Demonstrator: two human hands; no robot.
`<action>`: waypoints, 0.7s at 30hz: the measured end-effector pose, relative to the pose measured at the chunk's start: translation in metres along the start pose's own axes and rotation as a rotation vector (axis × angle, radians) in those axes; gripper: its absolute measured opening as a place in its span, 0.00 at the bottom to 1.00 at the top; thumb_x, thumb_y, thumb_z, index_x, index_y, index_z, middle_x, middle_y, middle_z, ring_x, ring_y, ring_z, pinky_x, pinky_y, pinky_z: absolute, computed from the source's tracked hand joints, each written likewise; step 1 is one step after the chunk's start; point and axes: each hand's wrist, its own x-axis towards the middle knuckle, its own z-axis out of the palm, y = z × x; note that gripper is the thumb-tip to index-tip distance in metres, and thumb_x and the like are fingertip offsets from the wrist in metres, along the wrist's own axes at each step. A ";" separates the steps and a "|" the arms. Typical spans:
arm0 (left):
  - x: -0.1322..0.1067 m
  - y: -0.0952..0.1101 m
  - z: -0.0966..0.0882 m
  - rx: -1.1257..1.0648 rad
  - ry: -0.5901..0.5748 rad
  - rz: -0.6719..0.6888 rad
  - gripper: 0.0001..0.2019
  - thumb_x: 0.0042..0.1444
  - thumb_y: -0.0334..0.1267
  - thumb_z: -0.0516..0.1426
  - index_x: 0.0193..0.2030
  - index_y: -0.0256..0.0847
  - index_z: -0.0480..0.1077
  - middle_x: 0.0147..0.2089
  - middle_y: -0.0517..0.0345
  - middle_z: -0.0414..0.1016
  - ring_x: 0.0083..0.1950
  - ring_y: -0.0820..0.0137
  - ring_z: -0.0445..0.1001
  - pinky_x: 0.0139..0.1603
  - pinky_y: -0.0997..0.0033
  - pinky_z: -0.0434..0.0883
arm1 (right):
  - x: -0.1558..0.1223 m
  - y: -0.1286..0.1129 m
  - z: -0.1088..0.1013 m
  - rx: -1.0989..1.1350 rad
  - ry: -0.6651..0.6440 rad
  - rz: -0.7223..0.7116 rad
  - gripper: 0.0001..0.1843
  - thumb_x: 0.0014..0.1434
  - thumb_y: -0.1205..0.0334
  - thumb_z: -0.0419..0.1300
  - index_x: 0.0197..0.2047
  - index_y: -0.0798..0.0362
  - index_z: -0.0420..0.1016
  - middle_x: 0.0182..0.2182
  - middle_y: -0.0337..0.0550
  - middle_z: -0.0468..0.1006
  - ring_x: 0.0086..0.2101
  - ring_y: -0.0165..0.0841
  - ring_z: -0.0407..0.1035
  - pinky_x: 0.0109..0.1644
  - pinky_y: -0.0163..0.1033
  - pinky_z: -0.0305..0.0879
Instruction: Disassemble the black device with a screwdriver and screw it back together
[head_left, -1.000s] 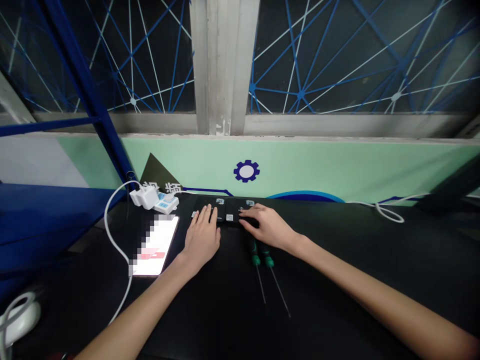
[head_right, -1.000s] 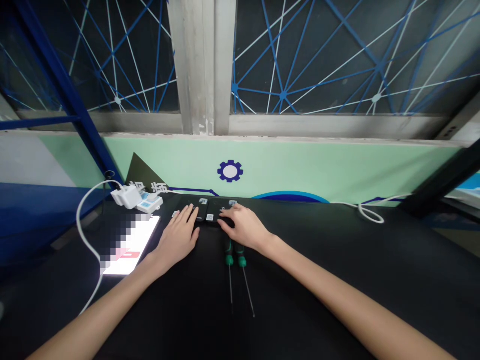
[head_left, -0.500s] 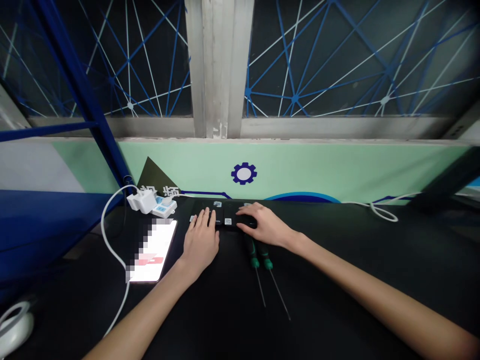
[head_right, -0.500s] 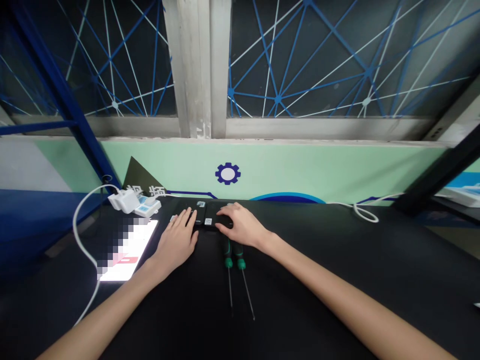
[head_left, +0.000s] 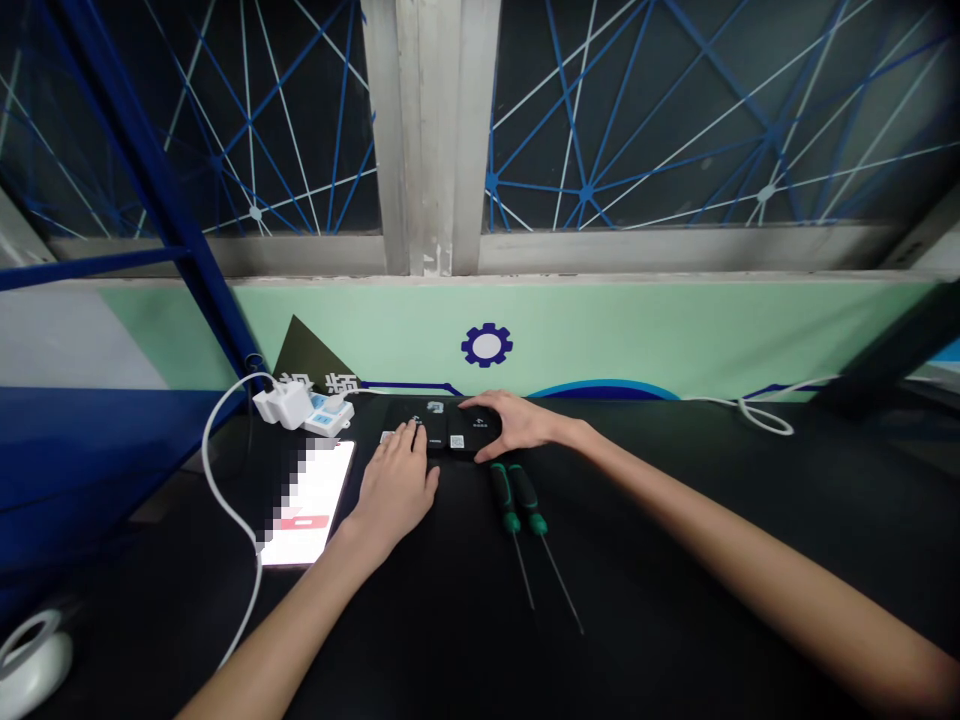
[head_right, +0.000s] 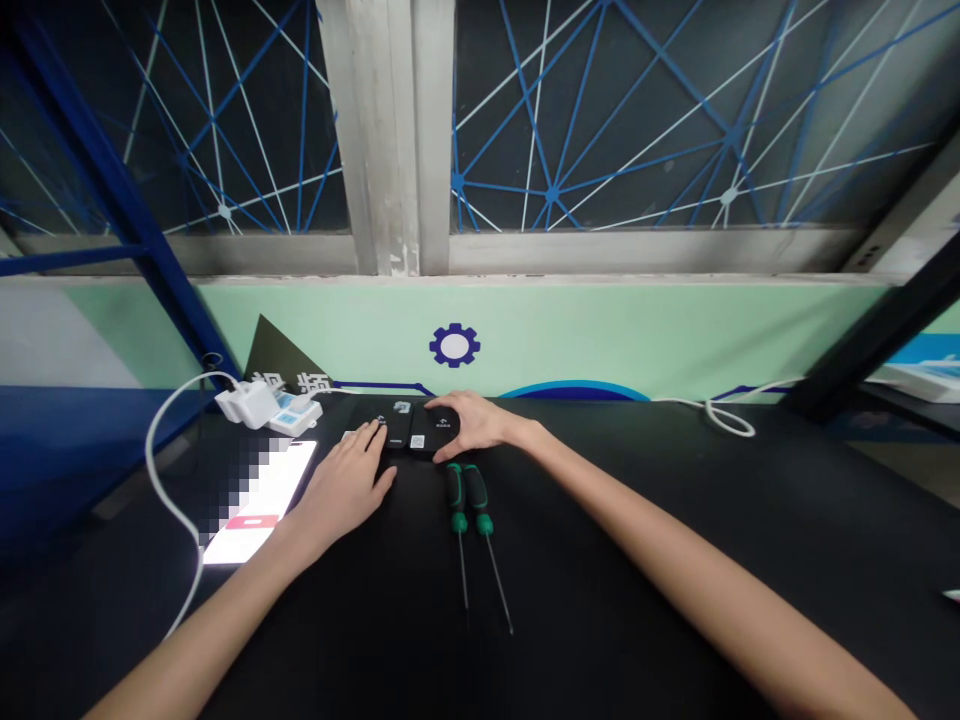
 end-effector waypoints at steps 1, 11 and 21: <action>-0.001 0.000 -0.003 -0.010 -0.006 0.000 0.27 0.64 0.39 0.50 0.68 0.27 0.59 0.70 0.34 0.60 0.71 0.49 0.59 0.68 0.47 0.59 | 0.000 0.001 0.000 0.003 0.010 -0.011 0.48 0.41 0.43 0.74 0.63 0.51 0.69 0.58 0.55 0.72 0.57 0.49 0.67 0.60 0.54 0.64; -0.019 0.003 -0.030 -0.891 0.001 -0.229 0.23 0.65 0.44 0.50 0.67 0.49 0.62 0.73 0.55 0.57 0.72 0.59 0.59 0.66 0.55 0.65 | -0.012 -0.012 -0.008 -0.004 0.140 -0.008 0.44 0.42 0.43 0.74 0.59 0.50 0.71 0.54 0.53 0.73 0.54 0.50 0.67 0.58 0.56 0.64; -0.025 0.002 -0.027 -1.649 -0.009 -0.657 0.25 0.63 0.38 0.45 0.66 0.37 0.63 0.70 0.50 0.63 0.69 0.64 0.63 0.68 0.60 0.66 | -0.036 -0.060 0.002 0.067 0.184 -0.065 0.45 0.41 0.42 0.74 0.61 0.46 0.70 0.55 0.50 0.71 0.53 0.49 0.65 0.57 0.56 0.63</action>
